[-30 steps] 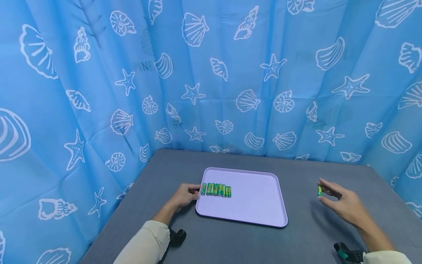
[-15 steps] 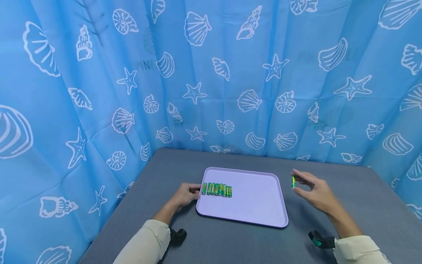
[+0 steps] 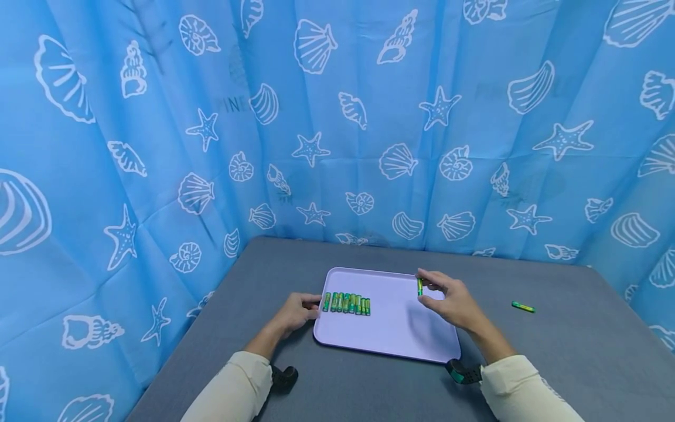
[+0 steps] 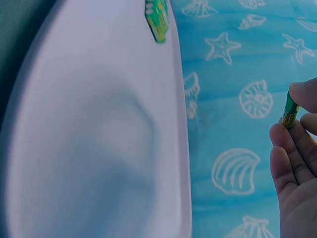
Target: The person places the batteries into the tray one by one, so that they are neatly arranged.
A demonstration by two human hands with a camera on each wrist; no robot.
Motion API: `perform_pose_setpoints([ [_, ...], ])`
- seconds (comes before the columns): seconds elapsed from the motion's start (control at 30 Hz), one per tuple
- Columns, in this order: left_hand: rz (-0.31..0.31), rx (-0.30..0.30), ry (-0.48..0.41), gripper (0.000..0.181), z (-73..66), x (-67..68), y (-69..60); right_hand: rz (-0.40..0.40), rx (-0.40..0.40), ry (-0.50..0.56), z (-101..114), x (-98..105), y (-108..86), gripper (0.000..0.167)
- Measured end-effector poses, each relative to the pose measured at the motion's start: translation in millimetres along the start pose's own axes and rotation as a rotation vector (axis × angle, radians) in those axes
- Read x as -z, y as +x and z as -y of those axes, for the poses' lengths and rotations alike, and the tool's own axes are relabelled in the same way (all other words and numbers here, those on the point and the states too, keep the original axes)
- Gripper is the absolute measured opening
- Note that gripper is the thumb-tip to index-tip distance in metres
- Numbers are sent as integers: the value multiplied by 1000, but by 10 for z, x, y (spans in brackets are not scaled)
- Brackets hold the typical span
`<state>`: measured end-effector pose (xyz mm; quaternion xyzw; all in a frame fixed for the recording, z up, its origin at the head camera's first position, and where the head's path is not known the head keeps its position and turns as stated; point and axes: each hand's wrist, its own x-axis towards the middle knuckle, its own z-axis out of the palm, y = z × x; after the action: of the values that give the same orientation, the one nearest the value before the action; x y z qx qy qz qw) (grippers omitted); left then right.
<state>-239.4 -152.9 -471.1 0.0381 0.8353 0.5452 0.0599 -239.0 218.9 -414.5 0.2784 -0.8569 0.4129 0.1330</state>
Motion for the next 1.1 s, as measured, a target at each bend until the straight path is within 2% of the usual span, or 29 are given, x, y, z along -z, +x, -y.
perform_pose_setpoints([
  [0.2, 0, 2, 15, 40, -7, 5, -6, 43, -52, 67, 48, -213, 111, 52],
  [0.4, 3, 0, 11, 40, -3, 4, -3, 46, -15, 76, 32, -438, 185, 52],
  [0.57, 3, 0, 5, 40, 12, 3, -1, 83, -82, 112, 30, -593, 238, 54],
  [0.63, 2, 2, 5, 40, 14, 1, -2, 96, -98, 120, 35, -644, 255, 54],
  [0.87, -3, 2, 7, 41, 2, 2, 1, 128, -65, 109, 13, -798, 302, 53],
  [1.1, -2, 0, 5, 40, -6, 3, -2, 158, -82, 92, -22, -892, 305, 54],
])
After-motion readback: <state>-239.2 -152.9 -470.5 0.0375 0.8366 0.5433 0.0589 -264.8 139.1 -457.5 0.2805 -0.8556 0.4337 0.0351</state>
